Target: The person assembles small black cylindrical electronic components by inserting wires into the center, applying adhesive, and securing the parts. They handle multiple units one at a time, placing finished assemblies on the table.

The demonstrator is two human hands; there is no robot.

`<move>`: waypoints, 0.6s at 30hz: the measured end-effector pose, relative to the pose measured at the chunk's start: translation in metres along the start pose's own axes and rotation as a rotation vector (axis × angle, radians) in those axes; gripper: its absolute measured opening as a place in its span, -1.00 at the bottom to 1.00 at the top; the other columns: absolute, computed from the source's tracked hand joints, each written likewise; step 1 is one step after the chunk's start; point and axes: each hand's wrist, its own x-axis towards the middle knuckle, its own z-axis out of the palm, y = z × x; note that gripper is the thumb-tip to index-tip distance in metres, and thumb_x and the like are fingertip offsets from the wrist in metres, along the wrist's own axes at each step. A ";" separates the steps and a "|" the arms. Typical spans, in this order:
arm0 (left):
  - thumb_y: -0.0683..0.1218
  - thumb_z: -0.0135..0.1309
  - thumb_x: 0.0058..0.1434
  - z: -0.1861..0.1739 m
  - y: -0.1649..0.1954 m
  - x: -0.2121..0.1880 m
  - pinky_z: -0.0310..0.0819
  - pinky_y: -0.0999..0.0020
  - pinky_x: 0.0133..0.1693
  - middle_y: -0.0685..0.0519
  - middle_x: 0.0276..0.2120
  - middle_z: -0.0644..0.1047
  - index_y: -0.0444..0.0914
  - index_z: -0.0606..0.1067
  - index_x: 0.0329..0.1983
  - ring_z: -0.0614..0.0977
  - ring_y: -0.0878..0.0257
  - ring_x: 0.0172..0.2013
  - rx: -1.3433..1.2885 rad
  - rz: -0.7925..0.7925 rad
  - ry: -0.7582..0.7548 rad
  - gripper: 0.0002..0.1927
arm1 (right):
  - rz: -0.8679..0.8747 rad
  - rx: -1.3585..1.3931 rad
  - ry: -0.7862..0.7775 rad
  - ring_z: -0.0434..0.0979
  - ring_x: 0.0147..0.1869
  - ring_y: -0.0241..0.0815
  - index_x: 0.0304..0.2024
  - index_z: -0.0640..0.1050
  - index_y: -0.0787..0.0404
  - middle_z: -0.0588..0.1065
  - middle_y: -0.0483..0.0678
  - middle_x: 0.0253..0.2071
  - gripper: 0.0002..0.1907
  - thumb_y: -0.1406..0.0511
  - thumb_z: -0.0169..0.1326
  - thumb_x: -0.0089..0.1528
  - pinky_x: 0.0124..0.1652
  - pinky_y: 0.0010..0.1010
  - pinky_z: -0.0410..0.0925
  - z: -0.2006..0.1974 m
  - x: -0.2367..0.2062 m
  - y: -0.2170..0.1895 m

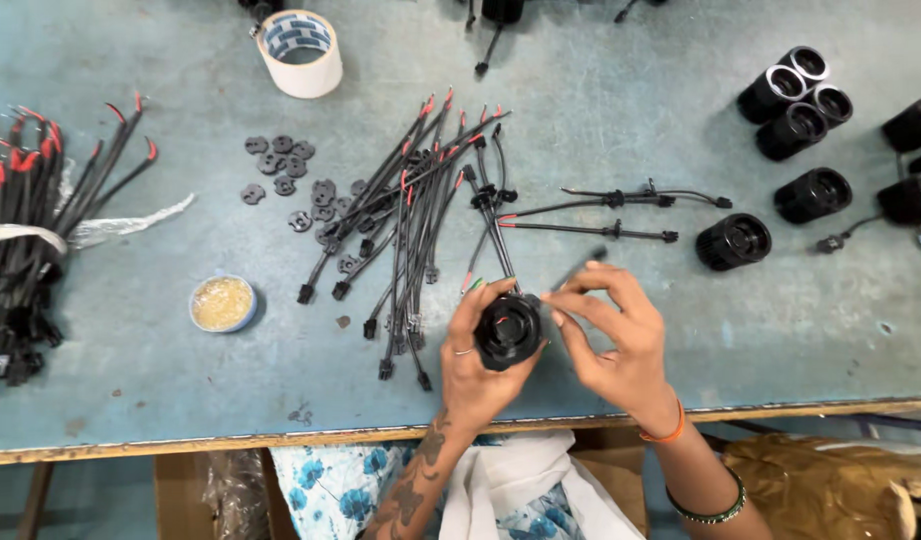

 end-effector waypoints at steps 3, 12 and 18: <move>-0.27 0.34 0.11 0.000 -0.005 -0.003 0.56 0.16 0.21 -0.16 0.31 0.45 -0.19 0.04 0.48 0.60 -0.04 0.22 0.184 0.109 -0.117 -0.03 | -0.079 -0.028 -0.079 0.52 -0.05 -0.06 -0.18 0.64 0.16 0.52 -0.08 -0.18 -0.75 0.41 0.30 0.08 0.17 -0.12 0.40 -0.006 -0.002 -0.002; -0.24 0.30 -0.07 -0.002 -0.018 -0.012 0.42 0.08 0.27 -0.18 0.28 0.39 -0.23 0.17 0.43 0.48 -0.19 0.26 0.318 0.047 -0.323 -0.04 | -0.020 -0.150 -0.214 0.50 -0.14 0.02 -0.22 0.65 0.21 0.50 -0.02 -0.25 -0.75 0.43 0.23 0.02 -0.17 -0.20 0.36 0.010 -0.023 0.012; -0.08 0.25 0.04 -0.006 -0.006 0.001 0.52 0.13 0.10 -0.09 0.06 0.53 -0.15 0.03 0.60 0.57 -0.06 0.04 0.297 -0.017 -0.291 0.06 | -0.001 -0.130 -0.154 0.53 -0.16 -0.13 -0.15 0.67 0.11 0.55 -0.11 -0.16 -0.73 0.40 0.27 0.08 -0.13 -0.37 0.38 0.031 -0.050 0.055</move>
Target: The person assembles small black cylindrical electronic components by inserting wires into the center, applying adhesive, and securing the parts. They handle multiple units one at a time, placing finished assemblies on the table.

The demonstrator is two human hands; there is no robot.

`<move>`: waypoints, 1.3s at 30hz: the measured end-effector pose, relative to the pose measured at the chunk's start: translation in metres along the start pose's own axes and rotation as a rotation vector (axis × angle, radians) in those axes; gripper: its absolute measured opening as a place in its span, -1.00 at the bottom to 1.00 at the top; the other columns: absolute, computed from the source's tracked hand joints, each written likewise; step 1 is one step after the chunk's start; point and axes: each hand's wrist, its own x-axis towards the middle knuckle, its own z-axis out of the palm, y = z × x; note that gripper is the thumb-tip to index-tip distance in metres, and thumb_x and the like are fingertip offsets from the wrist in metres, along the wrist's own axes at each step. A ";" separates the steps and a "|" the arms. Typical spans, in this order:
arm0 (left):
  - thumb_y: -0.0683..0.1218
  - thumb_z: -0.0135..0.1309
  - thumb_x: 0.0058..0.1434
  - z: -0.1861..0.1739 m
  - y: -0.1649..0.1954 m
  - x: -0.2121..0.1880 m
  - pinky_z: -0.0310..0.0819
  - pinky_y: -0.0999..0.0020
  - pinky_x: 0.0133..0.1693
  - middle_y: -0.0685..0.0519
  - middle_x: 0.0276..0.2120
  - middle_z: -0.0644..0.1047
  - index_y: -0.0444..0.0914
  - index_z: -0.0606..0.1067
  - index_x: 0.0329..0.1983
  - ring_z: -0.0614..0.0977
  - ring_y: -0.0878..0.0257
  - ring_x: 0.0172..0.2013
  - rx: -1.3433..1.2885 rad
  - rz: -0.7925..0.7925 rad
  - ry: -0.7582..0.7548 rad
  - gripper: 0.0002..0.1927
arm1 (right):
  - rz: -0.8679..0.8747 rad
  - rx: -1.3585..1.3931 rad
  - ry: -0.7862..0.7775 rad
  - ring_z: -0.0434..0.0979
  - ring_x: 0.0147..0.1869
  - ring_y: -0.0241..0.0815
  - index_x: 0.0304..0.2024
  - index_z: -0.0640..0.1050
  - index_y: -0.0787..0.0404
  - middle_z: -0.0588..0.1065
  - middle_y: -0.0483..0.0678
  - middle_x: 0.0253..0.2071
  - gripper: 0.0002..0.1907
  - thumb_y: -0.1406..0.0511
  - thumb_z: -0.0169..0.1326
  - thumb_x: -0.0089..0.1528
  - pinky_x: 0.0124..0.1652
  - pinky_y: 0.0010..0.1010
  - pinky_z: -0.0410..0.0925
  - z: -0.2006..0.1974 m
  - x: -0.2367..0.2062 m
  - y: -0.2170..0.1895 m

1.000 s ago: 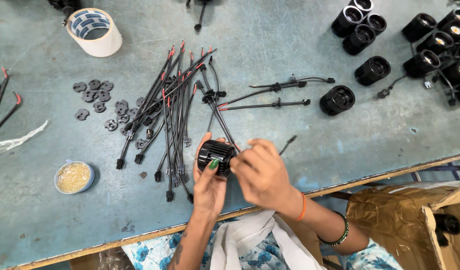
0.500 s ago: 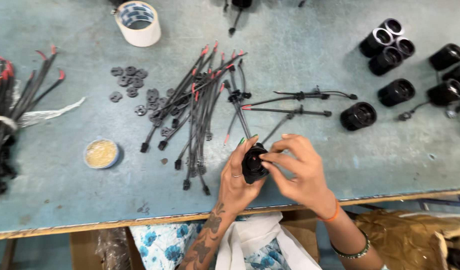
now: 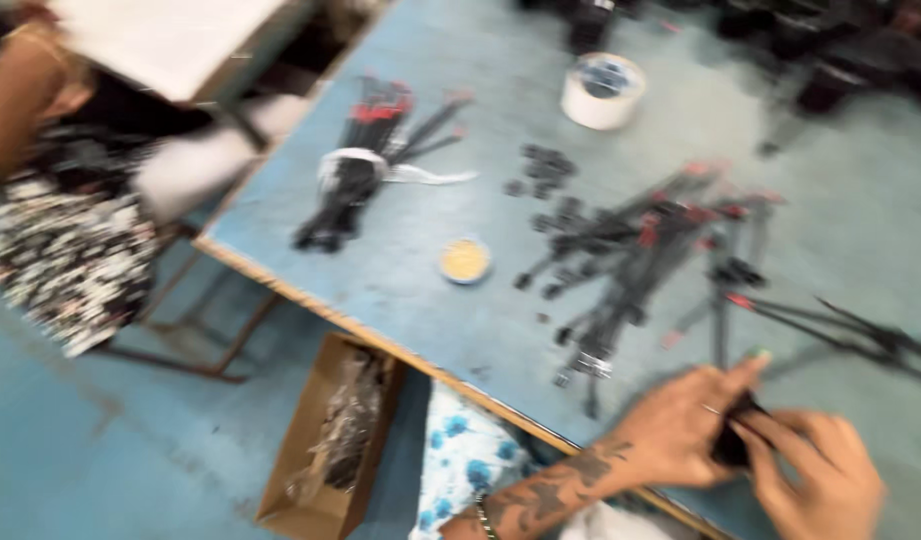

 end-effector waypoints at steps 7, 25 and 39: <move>-0.02 0.20 0.12 0.004 -0.011 0.004 0.56 0.26 0.05 -0.02 0.00 0.56 -0.07 -0.05 0.59 0.63 0.02 -0.04 -0.034 0.041 -0.037 0.01 | -0.398 -0.039 -0.014 0.55 -0.32 -0.26 -0.27 0.71 0.09 0.64 -0.20 -0.31 -0.71 0.40 0.30 -0.08 -0.29 -0.40 0.28 0.042 -0.007 0.101; -0.11 0.14 0.30 -0.001 0.006 -0.001 0.51 0.30 0.01 0.06 -0.02 0.53 -0.12 0.17 0.50 0.59 0.09 -0.01 0.112 0.062 0.171 -0.29 | -0.123 -0.246 0.274 0.50 -0.25 -0.12 -0.35 0.70 0.09 0.58 -0.11 -0.34 -0.87 0.35 0.32 0.02 0.09 -0.08 0.36 0.040 -0.011 0.045; -0.18 0.25 0.00 -0.003 0.009 0.010 0.59 0.14 -0.06 -0.04 0.00 0.59 -0.34 0.07 0.50 0.64 -0.04 -0.04 -0.009 -0.009 0.184 -0.01 | 0.024 -0.014 0.315 0.46 -0.19 -0.14 -0.29 0.65 0.12 0.47 -0.11 -0.34 -0.75 0.49 0.25 0.00 0.33 -0.03 0.24 -0.008 0.034 -0.057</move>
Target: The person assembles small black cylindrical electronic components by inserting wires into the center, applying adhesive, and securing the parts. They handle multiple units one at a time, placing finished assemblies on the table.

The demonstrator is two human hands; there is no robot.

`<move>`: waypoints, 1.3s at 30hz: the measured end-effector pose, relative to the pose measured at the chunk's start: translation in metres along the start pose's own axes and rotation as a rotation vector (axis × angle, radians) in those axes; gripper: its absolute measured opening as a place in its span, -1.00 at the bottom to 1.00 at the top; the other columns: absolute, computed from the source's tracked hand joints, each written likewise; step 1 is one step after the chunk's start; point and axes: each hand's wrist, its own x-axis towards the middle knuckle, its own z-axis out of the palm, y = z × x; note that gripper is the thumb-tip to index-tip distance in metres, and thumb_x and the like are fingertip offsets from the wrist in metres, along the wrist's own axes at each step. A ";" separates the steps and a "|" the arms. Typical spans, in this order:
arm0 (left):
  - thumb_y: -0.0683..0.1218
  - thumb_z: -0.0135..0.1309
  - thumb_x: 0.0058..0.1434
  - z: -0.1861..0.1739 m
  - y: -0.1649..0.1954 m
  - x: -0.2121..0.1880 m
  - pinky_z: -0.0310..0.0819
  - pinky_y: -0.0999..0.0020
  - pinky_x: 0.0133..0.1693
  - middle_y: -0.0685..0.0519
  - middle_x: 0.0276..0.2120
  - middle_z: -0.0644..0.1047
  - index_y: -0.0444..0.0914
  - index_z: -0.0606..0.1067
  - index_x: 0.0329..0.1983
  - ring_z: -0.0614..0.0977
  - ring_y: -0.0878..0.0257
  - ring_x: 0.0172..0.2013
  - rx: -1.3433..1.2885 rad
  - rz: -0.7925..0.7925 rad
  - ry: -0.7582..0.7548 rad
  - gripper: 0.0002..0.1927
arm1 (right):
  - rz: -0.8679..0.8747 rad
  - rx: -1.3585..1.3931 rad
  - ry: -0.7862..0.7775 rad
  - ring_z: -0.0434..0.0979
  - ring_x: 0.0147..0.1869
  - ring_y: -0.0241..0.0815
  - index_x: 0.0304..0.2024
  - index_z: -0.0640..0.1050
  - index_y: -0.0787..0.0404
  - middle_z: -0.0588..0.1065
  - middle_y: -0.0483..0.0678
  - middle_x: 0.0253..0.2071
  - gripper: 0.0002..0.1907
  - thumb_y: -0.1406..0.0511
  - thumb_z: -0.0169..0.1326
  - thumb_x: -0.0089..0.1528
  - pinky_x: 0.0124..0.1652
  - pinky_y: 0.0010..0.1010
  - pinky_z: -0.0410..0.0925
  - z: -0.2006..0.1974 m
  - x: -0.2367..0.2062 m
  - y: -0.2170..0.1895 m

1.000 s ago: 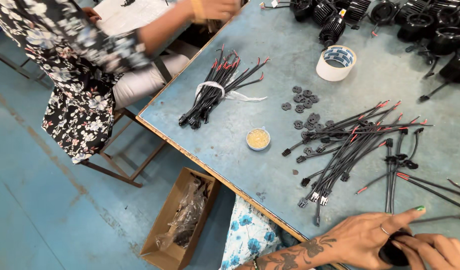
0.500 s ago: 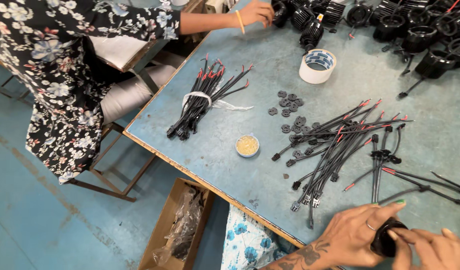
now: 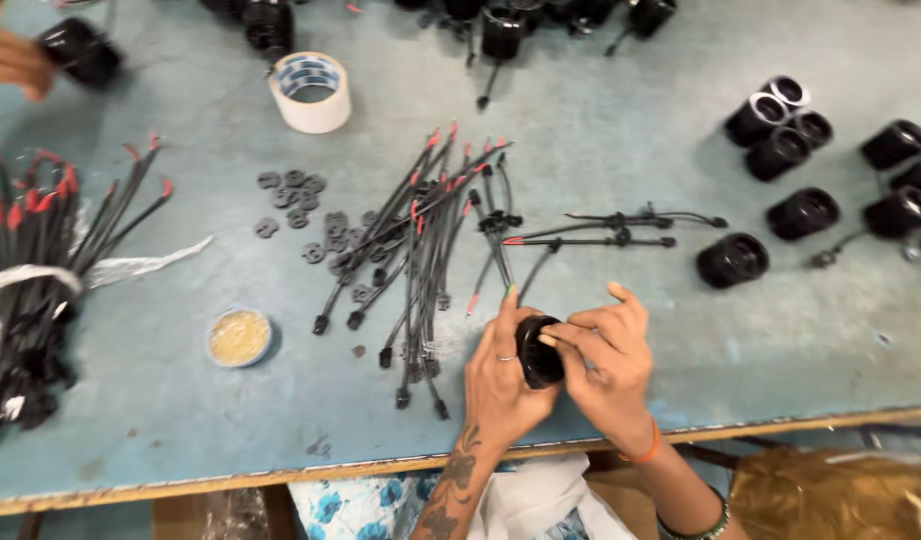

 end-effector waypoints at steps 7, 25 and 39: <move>-0.16 0.27 0.21 0.004 0.001 -0.004 0.61 0.16 -0.06 -0.01 -0.01 0.61 -0.34 0.03 0.55 0.67 0.00 -0.03 0.038 -0.080 0.039 -0.07 | -0.136 -0.084 -0.016 0.46 -0.21 -0.14 -0.27 0.68 0.20 0.48 -0.09 -0.34 -0.75 0.51 0.24 0.01 0.32 0.04 0.23 -0.006 -0.006 -0.011; -0.16 0.29 -0.01 -0.003 -0.003 -0.012 0.59 0.11 -0.07 -0.09 -0.03 0.56 -0.27 0.25 0.41 0.63 -0.09 -0.07 0.024 -0.037 0.010 -0.13 | 0.197 0.215 -0.316 0.56 -0.08 -0.02 -0.22 0.66 0.22 0.53 0.05 -0.16 -0.73 0.36 0.34 0.01 -0.07 -0.33 0.40 -0.015 -0.001 0.008; -0.24 0.00 0.13 -0.030 0.026 0.014 0.38 0.27 0.08 0.05 -0.18 0.40 0.05 -0.03 0.54 0.45 0.08 -0.17 0.145 0.395 -0.262 -0.08 | 0.104 -0.130 -0.411 0.59 -0.18 -0.21 -0.19 0.66 0.22 0.55 -0.07 -0.20 -0.73 0.43 0.27 0.02 -0.11 -0.43 0.44 0.026 -0.059 0.128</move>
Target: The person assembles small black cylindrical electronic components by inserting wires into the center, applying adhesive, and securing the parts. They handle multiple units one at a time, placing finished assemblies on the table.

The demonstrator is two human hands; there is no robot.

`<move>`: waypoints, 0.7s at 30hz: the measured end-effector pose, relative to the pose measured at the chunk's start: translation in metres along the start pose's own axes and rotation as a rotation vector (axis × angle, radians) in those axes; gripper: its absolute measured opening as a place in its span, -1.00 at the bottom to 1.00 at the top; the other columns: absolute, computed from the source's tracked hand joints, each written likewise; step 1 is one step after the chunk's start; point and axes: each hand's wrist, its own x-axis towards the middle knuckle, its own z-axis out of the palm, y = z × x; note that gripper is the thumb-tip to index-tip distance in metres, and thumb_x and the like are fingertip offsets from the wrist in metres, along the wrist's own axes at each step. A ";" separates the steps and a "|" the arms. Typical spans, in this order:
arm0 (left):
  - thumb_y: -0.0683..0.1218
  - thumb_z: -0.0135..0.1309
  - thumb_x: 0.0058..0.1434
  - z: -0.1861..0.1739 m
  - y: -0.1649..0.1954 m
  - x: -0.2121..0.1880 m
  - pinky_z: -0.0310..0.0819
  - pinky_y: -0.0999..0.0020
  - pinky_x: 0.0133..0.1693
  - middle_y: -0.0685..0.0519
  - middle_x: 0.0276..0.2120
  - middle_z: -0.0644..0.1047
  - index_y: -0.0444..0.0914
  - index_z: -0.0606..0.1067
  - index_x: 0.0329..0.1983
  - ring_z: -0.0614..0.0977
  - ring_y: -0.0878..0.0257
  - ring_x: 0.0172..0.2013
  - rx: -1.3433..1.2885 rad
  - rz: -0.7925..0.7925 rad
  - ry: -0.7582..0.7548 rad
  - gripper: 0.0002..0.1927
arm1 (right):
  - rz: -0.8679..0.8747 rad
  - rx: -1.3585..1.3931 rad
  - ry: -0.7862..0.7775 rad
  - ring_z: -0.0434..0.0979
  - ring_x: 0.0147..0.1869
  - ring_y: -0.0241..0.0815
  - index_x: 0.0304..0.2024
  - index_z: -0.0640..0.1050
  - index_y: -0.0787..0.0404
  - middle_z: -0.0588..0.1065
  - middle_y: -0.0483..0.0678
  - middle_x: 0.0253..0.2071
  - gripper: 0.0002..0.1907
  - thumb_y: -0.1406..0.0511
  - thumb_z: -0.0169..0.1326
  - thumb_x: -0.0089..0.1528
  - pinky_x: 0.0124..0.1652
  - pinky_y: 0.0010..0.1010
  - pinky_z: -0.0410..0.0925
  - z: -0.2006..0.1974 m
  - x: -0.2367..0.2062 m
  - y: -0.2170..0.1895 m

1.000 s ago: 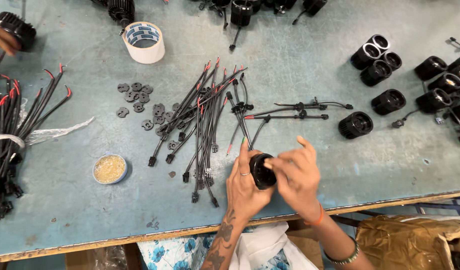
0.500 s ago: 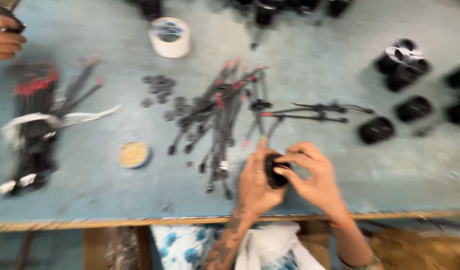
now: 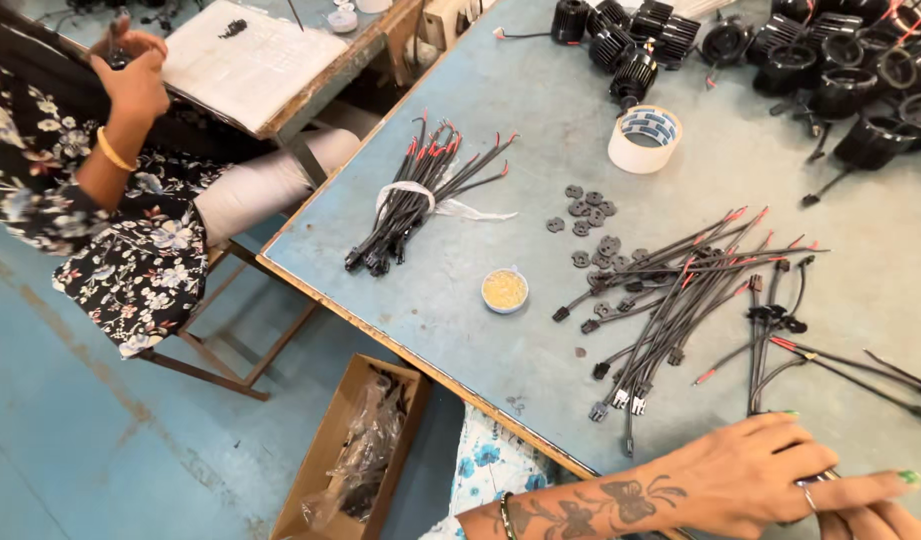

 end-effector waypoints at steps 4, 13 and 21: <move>-0.14 0.00 0.20 0.002 0.004 0.007 0.39 0.15 0.08 -0.01 -0.18 0.40 -0.04 0.16 0.43 0.49 0.02 -0.13 0.013 0.004 -0.014 -0.30 | 0.009 -0.019 -0.007 0.59 -0.19 -0.20 -0.20 0.66 0.22 0.55 -0.07 -0.21 -0.73 0.43 0.27 0.01 -0.12 -0.42 0.44 0.009 0.003 0.010; -0.05 -0.08 0.30 0.047 -0.015 0.004 0.45 0.20 0.05 0.01 -0.09 0.46 -0.10 0.38 0.13 0.54 0.07 -0.03 0.177 0.103 0.047 -0.68 | 0.011 -0.047 -0.021 0.59 -0.19 -0.19 -0.22 0.66 0.21 0.55 -0.08 -0.22 -0.73 0.42 0.25 0.00 -0.13 -0.40 0.44 0.009 0.012 0.022; -0.03 0.01 0.24 0.048 -0.015 0.023 0.41 0.16 0.11 0.10 -0.11 0.45 0.07 0.26 0.32 0.55 0.16 -0.08 0.365 0.075 -0.062 -0.45 | 0.014 -0.064 -0.029 0.59 -0.20 -0.19 -0.24 0.65 0.21 0.55 -0.09 -0.23 -0.74 0.41 0.24 -0.01 -0.13 -0.38 0.44 0.007 0.010 0.023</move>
